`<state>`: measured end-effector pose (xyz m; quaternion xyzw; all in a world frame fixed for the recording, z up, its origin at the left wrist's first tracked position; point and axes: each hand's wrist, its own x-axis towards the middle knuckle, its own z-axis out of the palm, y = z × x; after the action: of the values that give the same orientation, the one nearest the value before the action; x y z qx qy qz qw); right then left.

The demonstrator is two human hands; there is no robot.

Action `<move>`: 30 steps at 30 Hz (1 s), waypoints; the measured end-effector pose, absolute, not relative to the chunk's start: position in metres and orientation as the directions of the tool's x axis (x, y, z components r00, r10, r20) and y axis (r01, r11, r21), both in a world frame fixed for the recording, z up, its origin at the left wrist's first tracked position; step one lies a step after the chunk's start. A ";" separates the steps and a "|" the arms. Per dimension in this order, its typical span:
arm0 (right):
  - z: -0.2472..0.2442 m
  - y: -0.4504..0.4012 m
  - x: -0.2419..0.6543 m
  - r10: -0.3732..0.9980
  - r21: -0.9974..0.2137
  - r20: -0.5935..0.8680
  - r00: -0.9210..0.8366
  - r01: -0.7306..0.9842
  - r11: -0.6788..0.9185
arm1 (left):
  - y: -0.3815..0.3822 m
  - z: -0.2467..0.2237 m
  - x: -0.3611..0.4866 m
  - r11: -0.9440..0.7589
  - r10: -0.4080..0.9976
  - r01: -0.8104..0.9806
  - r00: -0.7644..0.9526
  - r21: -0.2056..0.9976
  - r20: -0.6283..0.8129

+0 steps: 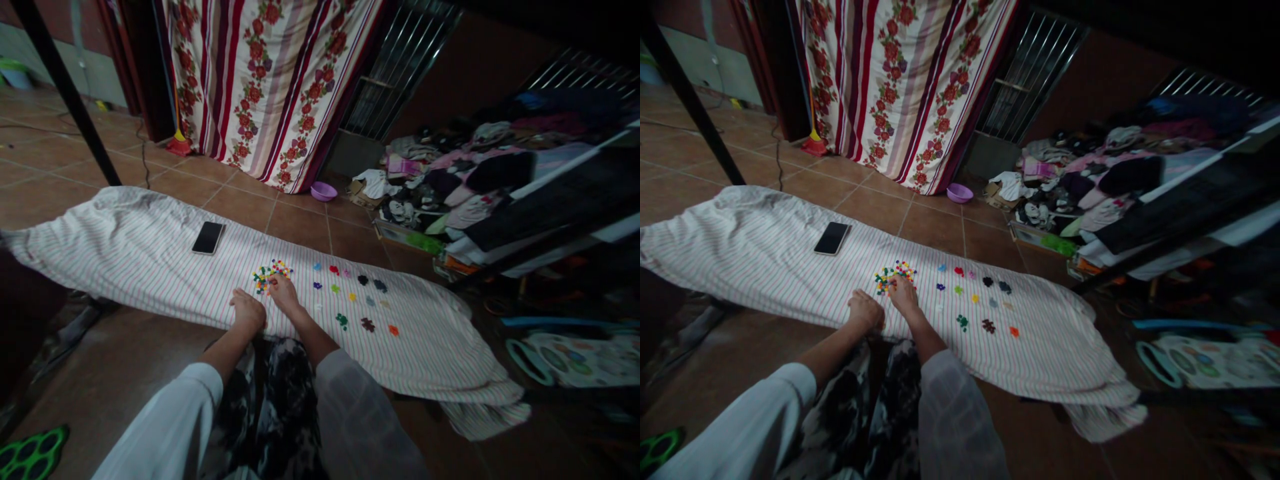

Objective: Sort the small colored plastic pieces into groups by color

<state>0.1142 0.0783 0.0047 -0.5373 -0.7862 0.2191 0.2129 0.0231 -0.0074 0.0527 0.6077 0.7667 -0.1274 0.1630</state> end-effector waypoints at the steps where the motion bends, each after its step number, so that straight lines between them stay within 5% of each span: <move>1: 0.004 0.079 0.114 0.939 -0.591 0.104 -0.328 0.739 0.324 | -0.008 0.054 0.023 0.228 0.888 0.974 -0.214 -0.013 -0.406; 12: -0.003 0.083 0.123 0.976 -0.801 0.047 -0.212 0.576 0.164 | -0.008 0.054 0.024 0.213 0.884 0.971 -0.240 -0.112 -0.401; 30: -0.001 0.073 0.173 0.992 -0.825 0.073 -0.104 0.552 0.119 | -0.011 0.056 0.024 0.168 0.878 0.970 -0.228 -0.176 -0.421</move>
<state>0.1726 0.0726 -0.0008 -0.5782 -0.6677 0.3261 0.3369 0.0240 -0.0112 0.0555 0.6111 0.7559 -0.2065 0.1116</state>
